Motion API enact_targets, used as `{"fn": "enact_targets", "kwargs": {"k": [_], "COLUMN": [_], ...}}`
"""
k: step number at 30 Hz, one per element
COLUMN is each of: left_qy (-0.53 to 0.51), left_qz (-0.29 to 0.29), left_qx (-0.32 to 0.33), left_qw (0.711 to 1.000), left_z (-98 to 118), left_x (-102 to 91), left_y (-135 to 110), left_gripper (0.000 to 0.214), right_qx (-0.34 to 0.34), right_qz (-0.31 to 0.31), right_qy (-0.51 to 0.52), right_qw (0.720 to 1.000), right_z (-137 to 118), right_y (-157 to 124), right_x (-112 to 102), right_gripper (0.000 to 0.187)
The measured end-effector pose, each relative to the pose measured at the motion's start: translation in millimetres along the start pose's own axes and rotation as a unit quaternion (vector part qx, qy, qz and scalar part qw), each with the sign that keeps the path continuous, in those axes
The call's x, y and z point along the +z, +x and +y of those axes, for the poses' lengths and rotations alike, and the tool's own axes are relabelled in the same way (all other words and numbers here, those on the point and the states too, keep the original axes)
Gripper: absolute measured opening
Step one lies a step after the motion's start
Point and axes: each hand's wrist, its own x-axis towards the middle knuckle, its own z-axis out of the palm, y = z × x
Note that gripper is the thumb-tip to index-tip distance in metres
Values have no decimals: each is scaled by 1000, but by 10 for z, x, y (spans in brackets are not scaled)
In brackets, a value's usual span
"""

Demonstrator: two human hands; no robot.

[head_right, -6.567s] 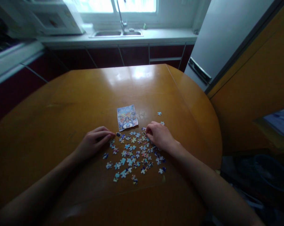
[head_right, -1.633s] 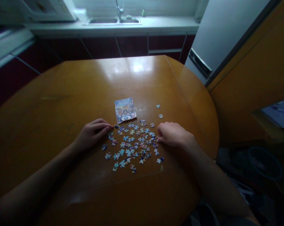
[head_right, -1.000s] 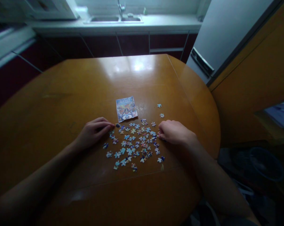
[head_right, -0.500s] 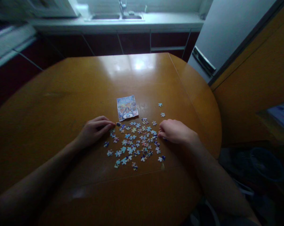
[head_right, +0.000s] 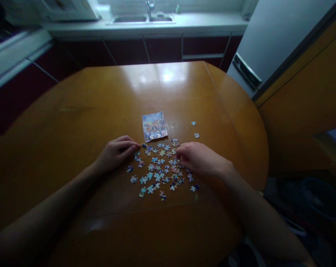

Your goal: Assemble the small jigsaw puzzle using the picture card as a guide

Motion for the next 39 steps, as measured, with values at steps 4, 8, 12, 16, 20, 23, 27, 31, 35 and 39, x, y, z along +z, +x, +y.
{"fn": "enact_targets", "kwargs": {"k": [4, 8, 12, 16, 20, 23, 27, 31, 35, 39], "left_qy": [-1, -3, -2, 2, 2, 0, -2, -2, 2, -1], "left_qz": [0, -1, 0, -2, -1, -1, -1, -2, -5, -1], "left_qx": [5, 7, 7, 7, 8, 7, 7, 4, 5, 7], "left_qw": [1000, 1000, 1000, 1000, 1000, 1000, 1000, 1000, 1000, 1000], "left_z": [2, -10, -18, -14, -3, -1, -13, -26, -23, -3], "left_x": [1, 15, 23, 18, 8, 11, 27, 35, 29, 26], "left_y": [-2, -6, -10, -11, -12, -12, -12, -15, -19, -17], "left_gripper": [21, 21, 22, 22, 22, 22, 21, 21, 23, 24], "right_qx": [-47, -64, -74, -77, -86, -93, -90, -91, -95, -100], "right_qz": [8, -5, -34, -48, -52, -51, -53, -51, -44, -15], "right_qy": [-4, -6, -9, -12, -8, -4, -3, -2, -4, -37], "right_qw": [999, 998, 997, 996, 995, 994, 995, 994, 994, 994], "right_z": [-31, -75, -126, -160, -167, -169, -186, -192, -177, -219], "right_y": [26, 38, 44, 43, 39, 52, 74, 64, 52, 82], "right_x": [84, 134, 155, 158, 158, 161, 171, 175, 166, 274], "right_gripper": [9, 6, 7, 7, 7, 8, 9, 9, 10, 13]}}
